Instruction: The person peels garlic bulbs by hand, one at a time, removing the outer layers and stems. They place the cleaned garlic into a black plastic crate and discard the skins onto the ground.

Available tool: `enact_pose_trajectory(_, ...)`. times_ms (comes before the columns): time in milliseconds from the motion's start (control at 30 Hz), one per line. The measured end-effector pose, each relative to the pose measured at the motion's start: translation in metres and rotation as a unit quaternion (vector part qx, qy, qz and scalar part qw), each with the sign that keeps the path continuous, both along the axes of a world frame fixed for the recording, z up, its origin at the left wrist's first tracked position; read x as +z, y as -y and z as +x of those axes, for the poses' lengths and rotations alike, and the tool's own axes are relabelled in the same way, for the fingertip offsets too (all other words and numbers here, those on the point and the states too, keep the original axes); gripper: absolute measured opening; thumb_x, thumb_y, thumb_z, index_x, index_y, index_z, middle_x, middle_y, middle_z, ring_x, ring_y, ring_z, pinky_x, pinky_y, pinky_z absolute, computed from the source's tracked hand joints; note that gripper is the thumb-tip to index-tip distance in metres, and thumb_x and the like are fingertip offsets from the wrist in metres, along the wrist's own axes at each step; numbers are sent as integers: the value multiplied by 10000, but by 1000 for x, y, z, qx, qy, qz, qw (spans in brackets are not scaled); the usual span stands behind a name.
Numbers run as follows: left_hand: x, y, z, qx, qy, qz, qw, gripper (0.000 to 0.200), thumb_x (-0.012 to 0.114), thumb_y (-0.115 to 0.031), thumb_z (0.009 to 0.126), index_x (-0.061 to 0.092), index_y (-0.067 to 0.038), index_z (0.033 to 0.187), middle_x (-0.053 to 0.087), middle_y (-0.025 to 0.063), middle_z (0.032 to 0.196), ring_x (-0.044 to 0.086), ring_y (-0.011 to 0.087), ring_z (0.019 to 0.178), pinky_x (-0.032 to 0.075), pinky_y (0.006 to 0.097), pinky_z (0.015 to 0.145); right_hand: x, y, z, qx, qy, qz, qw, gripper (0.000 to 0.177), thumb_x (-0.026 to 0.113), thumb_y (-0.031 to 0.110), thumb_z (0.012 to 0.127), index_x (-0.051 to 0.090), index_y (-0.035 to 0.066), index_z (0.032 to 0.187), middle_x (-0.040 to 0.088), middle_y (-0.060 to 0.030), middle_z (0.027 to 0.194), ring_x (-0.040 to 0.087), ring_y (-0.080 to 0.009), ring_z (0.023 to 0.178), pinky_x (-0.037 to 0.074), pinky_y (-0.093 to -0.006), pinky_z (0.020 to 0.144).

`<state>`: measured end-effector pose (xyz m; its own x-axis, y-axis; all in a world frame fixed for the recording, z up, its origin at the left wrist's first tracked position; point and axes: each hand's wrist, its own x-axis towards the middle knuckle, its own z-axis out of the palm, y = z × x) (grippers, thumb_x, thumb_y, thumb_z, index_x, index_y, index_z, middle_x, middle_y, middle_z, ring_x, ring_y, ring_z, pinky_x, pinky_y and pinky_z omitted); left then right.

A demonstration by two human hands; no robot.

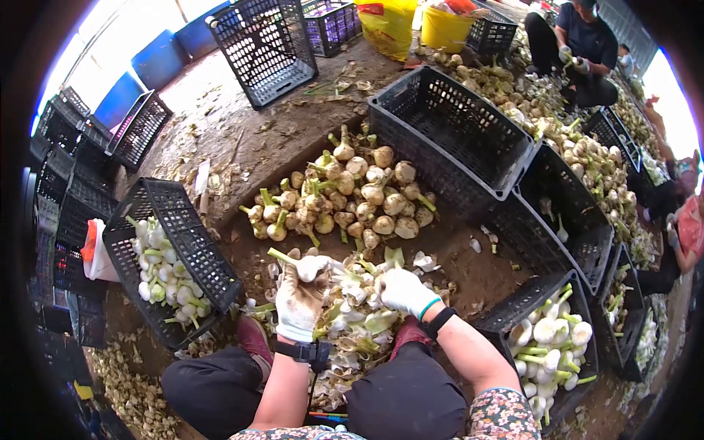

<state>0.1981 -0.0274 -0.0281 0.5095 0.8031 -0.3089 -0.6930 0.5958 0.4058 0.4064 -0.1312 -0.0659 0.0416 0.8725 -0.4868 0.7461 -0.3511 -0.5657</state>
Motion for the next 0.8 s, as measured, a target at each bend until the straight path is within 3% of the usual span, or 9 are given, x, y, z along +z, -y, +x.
enact_pose_trajectory(100, -4, -32, -30, 80, -15, -55, 995, 335, 499, -323, 1028, 532, -70, 1245, 628, 123, 1100, 612, 230, 935, 484, 331, 676, -7, -15, 7, -36, 117, 57, 991, 321, 616, 163, 735, 695, 51, 1026, 635, -233, 1011, 625, -406, 959, 519, -472, 831)
enact_pose_trajectory(200, -6, -87, -86, 184, 144, -66, 970, 452, 567, -391, 985, 522, -47, 1276, 620, 153, 1153, 606, 289, 1043, 553, 359, 851, -42, -60, 31, -151, 165, 230, 947, 441, 601, 118, 751, 625, 73, 1189, 601, -239, 1112, 610, -416, 1009, 506, -467, 876)
enact_pose_trajectory(267, 61, -95, -94, 287, 196, 87, 934, 562, 649, -460, 909, 557, 2, 1216, 630, 194, 1187, 535, 324, 1248, 532, 433, 1008, -69, -89, 49, -134, 181, 144, 964, 510, 594, 87, 764, 577, 115, 1273, 570, -234, 1173, 597, -413, 1059, 493, -462, 911)
enact_pose_trajectory(400, 67, -97, -85, 225, 136, 150, 953, 424, 593, -430, 955, 601, -74, 1185, 661, 151, 1184, 627, 316, 1146, 517, 469, 1010, -74, -107, 53, -186, 187, 50, 963, 498, 607, 80, 781, 578, 166, 1271, 566, -210, 1239, 600, -400, 1095, 491, -468, 926)
enact_pose_trajectory(467, 37, -79, -63, 156, 45, 30, 986, 253, 603, -340, 972, 611, -128, 1110, 696, 70, 1042, 670, 257, 1009, 565, 432, 883, -83, -98, 56, -205, 159, 112, 959, 489, 654, 79, 756, 595, 131, 1238, 624, -214, 1103, 618, -382, 1055, 497, -438, 916)
enact_pose_trajectory(567, -35, -35, -22, 41, -201, 21, 979, 226, 608, -329, 979, 601, -103, 993, 655, 60, 949, 628, 205, 842, 531, 369, 788, -85, -68, 44, -292, -83, 221, 927, 465, 638, -77, 709, 605, 56, 1154, 665, -110, 957, 628, -211, 880, 517, -312, 807)
enact_pose_trajectory(633, -47, 2, 9, -54, -191, -105, 974, 241, 615, -333, 978, 567, -128, 1096, 611, 33, 1088, 585, 194, 948, 505, 370, 866, -37, -48, 1, -360, -290, 221, 859, 451, 606, -123, 712, 593, 41, 1131, 659, -73, 977, 628, -174, 910, 530, -293, 795)
enact_pose_trajectory(667, -50, 17, 14, -103, -76, -148, 981, 448, 611, -227, 980, 410, -177, 1377, 573, 20, 1159, 589, 157, 1017, 516, 343, 805, -34, -38, -16, -356, -338, 246, 836, 491, 641, -115, 710, 564, 43, 1169, 647, -89, 1031, 634, -183, 925, 546, -314, 801)
enact_pose_trajectory(800, -39, 26, 21, -87, -197, 70, 974, 607, 623, -47, 925, 359, -146, 1463, 545, 93, 1275, 601, 199, 1060, 544, 332, 866, 10, -15, -42, -248, -420, 206, 848, 573, 829, 165, 782, 526, 14, 1245, 627, -101, 1151, 579, -185, 1095, 457, -322, 973)
